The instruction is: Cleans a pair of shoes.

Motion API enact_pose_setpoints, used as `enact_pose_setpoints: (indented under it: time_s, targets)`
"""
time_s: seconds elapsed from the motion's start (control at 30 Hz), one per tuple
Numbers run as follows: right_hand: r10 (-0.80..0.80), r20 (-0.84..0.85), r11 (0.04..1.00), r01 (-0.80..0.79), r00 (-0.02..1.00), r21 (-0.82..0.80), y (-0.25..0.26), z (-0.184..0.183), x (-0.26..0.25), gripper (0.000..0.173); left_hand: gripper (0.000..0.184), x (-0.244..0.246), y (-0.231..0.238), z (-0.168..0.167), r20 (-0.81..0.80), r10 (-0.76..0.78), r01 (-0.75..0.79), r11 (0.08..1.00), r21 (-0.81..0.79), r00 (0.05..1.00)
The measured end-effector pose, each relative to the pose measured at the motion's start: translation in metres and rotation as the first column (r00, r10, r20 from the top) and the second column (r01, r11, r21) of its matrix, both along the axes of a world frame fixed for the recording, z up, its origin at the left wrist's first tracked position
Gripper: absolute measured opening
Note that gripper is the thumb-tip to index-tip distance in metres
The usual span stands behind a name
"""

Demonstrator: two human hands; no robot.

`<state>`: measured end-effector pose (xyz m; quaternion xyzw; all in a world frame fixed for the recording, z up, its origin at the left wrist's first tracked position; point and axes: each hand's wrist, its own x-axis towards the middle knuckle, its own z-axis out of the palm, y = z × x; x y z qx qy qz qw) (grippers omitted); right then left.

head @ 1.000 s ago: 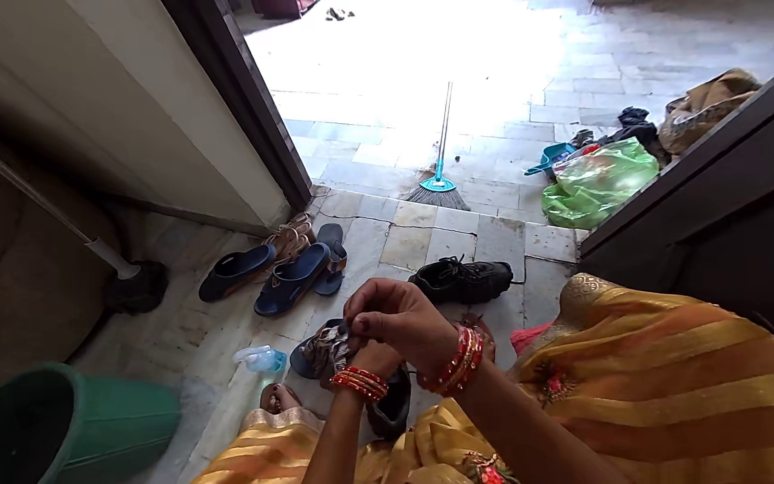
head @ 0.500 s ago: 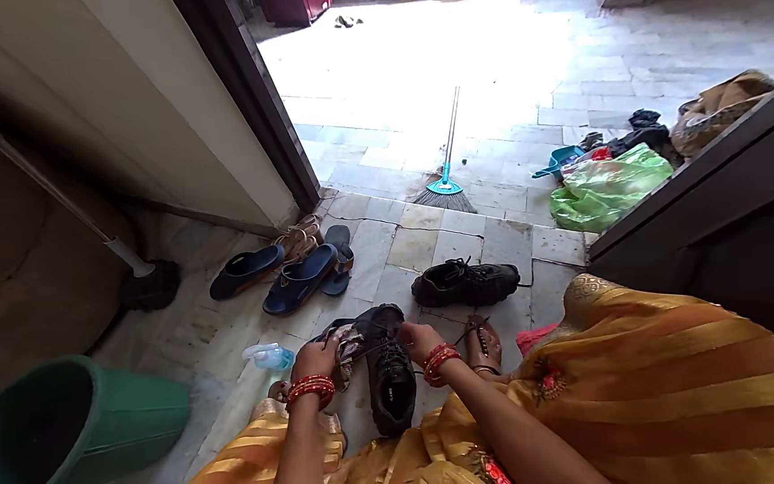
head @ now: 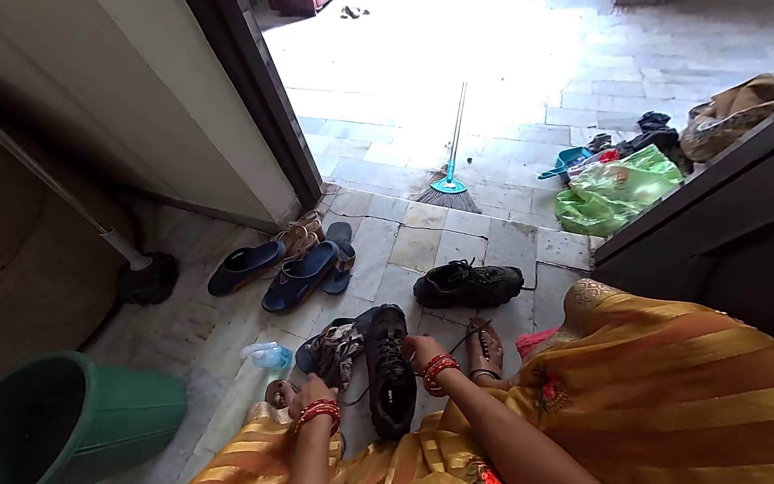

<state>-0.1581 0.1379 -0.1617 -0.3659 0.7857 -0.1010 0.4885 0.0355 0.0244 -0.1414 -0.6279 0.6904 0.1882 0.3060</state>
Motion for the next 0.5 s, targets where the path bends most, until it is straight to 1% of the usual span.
enact_pose_setpoints:
  time_s: [0.03,0.07,0.13,0.2,0.27,0.3,0.33,0.43,0.5]
  targets:
    - [-0.035,-0.004,0.999,0.035,0.999,0.02,0.003,0.001,-0.004,0.042,0.062,-0.008,0.0,0.005,-0.07,-0.035,0.033,0.999,-0.026,0.997]
    - [-0.06,-0.007,0.997,0.06,0.998,0.039,0.007,0.0,-0.008,0.043,0.058,-0.017,0.0,0.01,-0.146,-0.077,0.076,0.997,-0.011,0.986]
    - [-0.078,0.01,0.995,0.077,0.997,0.068,0.016,-0.011,-0.015,0.046,0.049,-0.032,-0.001,0.009,-0.31,-0.169,0.206,0.974,0.091,0.936]
    - [-0.095,0.089,0.993,0.087,0.992,0.084,0.023,-0.028,-0.019,0.053,0.047,-0.044,0.003,-0.001,-0.419,-0.167,0.276,0.937,0.216,0.893]
    - [-0.12,0.211,0.987,0.094,0.97,0.129,0.027,-0.039,-0.014,0.058,0.045,-0.052,0.013,-0.01,-0.403,-0.17,0.294,0.917,0.269,0.899]
    - [-0.133,0.252,0.983,0.096,0.959,0.155,0.028,-0.044,-0.011,0.057,0.044,-0.055,0.019,-0.012,-0.376,-0.186,0.303,0.91,0.281,0.908]
    - [-0.131,0.263,0.979,0.084,0.956,0.186,0.029,-0.047,-0.008,0.054,0.043,-0.057,0.023,-0.012,-0.352,-0.202,0.311,0.907,0.286,0.914]
    - [-0.06,0.24,0.972,0.002,0.969,0.235,0.029,-0.045,-0.006,0.037,0.032,-0.058,0.027,-0.014,-0.302,-0.234,0.318,0.91,0.268,0.924]
    - [-0.052,0.255,0.971,-0.011,0.966,0.239,0.028,-0.041,-0.013,0.035,0.032,-0.056,0.026,-0.017,-0.317,-0.223,0.31,0.915,0.256,0.922]
